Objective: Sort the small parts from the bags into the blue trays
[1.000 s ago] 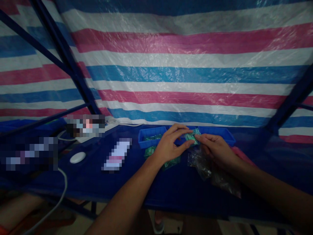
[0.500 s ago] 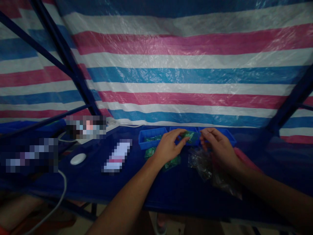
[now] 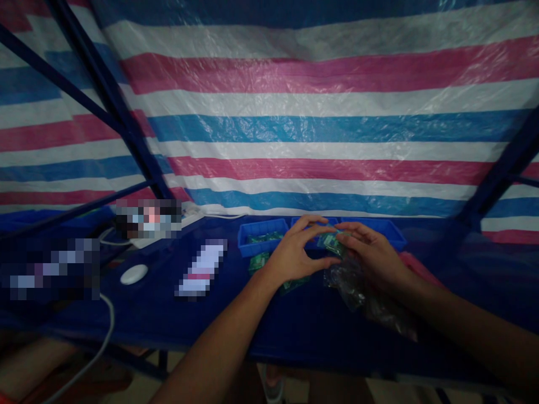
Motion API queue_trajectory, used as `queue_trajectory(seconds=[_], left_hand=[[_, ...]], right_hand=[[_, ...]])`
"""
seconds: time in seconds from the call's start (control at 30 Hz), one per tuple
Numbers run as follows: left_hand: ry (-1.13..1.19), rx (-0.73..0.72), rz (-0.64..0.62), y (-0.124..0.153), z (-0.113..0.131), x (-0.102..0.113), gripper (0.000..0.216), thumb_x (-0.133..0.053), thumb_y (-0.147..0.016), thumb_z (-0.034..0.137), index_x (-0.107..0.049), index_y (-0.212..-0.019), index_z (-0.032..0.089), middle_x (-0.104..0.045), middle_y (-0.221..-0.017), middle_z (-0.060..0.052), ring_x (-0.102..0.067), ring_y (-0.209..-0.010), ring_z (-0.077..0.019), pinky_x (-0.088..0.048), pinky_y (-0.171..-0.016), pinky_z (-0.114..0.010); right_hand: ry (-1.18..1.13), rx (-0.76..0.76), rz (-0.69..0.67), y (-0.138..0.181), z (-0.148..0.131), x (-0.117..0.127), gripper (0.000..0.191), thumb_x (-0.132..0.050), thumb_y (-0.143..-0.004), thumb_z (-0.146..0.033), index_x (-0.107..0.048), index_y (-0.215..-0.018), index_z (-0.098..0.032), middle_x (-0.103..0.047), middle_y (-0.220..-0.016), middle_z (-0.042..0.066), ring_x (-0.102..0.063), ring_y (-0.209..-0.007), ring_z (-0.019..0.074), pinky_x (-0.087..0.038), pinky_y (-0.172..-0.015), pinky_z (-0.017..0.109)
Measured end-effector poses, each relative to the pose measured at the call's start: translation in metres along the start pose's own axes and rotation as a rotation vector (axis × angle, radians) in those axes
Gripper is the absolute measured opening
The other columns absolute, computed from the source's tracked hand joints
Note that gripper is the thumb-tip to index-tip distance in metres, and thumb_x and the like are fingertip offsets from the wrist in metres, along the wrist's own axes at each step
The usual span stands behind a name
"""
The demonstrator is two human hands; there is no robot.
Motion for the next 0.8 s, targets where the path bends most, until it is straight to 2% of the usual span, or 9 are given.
queue_trajectory(seconds=[0.07, 0.13, 0.27, 0.37, 0.47, 0.53, 0.67, 0.73, 0.8], left_hand=[[-0.024, -0.04, -0.004, -0.001, 0.001, 0.0, 0.034, -0.084, -0.085, 0.029, -0.076, -0.118, 0.026, -0.061, -0.144, -0.01, -0.061, -0.129, -0.0262, -0.052, -0.111, -0.046], [-0.03, -0.044, -0.008, -0.002, -0.001, 0.001, 0.021, -0.076, -0.091, 0.023, -0.078, -0.113, 0.025, -0.065, -0.139, -0.009, -0.063, -0.127, -0.0248, -0.051, -0.111, -0.046], [-0.014, -0.001, -0.007, -0.003, -0.002, 0.003, 0.02, -0.066, -0.1, 0.029, -0.076, -0.116, 0.023, -0.077, -0.117, -0.008, -0.071, -0.113, -0.0226, -0.056, -0.102, -0.04], [-0.033, 0.079, 0.043, -0.003, -0.006, 0.007, 0.025, -0.064, -0.101, 0.035, -0.074, -0.12, 0.022, -0.079, -0.113, -0.007, -0.074, -0.102, -0.0214, -0.058, -0.093, -0.037], [-0.019, 0.159, 0.085, -0.001, -0.012, 0.008, 0.035, -0.069, -0.098, 0.039, -0.069, -0.13, 0.025, -0.079, -0.107, -0.005, -0.074, -0.089, -0.0191, -0.058, -0.085, -0.034], [0.021, 0.185, 0.079, -0.001, -0.015, 0.006, 0.041, -0.07, -0.097, 0.04, -0.066, -0.136, 0.025, -0.079, -0.099, -0.002, -0.073, -0.082, -0.0174, -0.058, -0.081, -0.032], [0.002, 0.186, 0.069, 0.0, -0.014, 0.005, 0.037, -0.064, -0.101, 0.042, -0.067, -0.133, 0.024, -0.076, -0.09, -0.002, -0.071, -0.078, -0.0164, -0.057, -0.076, -0.03], [-0.034, 0.135, 0.083, -0.001, -0.008, 0.007, 0.037, -0.065, -0.101, 0.042, -0.068, -0.132, 0.023, -0.076, -0.102, -0.005, -0.072, -0.088, -0.0182, -0.058, -0.081, -0.032], [-0.064, 0.055, 0.092, -0.001, -0.001, 0.009, 0.042, -0.072, -0.096, 0.043, -0.068, -0.132, 0.023, -0.072, -0.121, -0.009, -0.069, -0.11, -0.0225, -0.058, -0.095, -0.038]], right_hand=[[-0.065, -0.051, -0.008, 0.0, 0.003, -0.002, 0.042, -0.092, -0.075, -0.043, -0.075, -0.108, -0.026, -0.075, -0.095, 0.002, -0.067, -0.074, 0.0164, -0.054, -0.063, 0.028], [-0.088, -0.078, -0.043, 0.001, 0.004, -0.006, 0.037, -0.091, -0.075, -0.044, -0.076, -0.102, -0.024, -0.074, -0.093, 0.002, -0.066, -0.072, 0.0157, -0.055, -0.064, 0.029], [0.013, -0.069, -0.073, 0.004, 0.001, -0.01, 0.032, -0.082, -0.083, -0.055, -0.076, -0.095, -0.025, -0.07, -0.084, 0.002, -0.064, -0.069, 0.0177, -0.052, -0.058, 0.03], [0.186, 0.052, -0.008, 0.006, -0.011, -0.004, 0.032, -0.072, -0.09, -0.061, -0.075, -0.09, -0.029, -0.068, -0.081, 0.001, -0.059, -0.064, 0.0181, -0.048, -0.055, 0.032], [0.287, 0.161, -0.001, 0.007, -0.02, -0.005, 0.029, -0.074, -0.09, -0.058, -0.077, -0.1, -0.031, -0.074, -0.093, 0.002, -0.064, -0.073, 0.0197, -0.053, -0.068, 0.034], [0.244, 0.142, -0.053, 0.007, -0.016, -0.01, 0.034, -0.082, -0.085, -0.053, -0.075, -0.11, -0.03, -0.077, -0.103, 0.003, -0.069, -0.083, 0.0211, -0.056, -0.075, 0.035], [0.139, 0.053, -0.119, 0.006, -0.005, -0.016, 0.049, -0.088, -0.08, -0.044, -0.069, -0.123, -0.029, -0.077, -0.097, 0.002, -0.072, -0.079, 0.0208, -0.058, -0.069, 0.034], [0.096, 0.046, -0.098, 0.006, -0.005, -0.014, 0.061, -0.087, -0.081, -0.041, -0.062, -0.136, -0.032, -0.075, -0.092, -0.001, -0.07, -0.073, 0.0183, -0.057, -0.066, 0.032], [0.036, 0.041, -0.056, 0.005, -0.006, -0.01, 0.071, -0.086, -0.083, -0.037, -0.056, -0.147, -0.035, -0.072, -0.088, -0.003, -0.067, -0.07, 0.0162, -0.055, -0.064, 0.03]])
Point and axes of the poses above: each hand's wrist, its own y-axis away from the middle knuckle, its own x-axis out of the back of the hand, z = x × y, the point moved 7 cm from there along -y, towards the middle knuckle
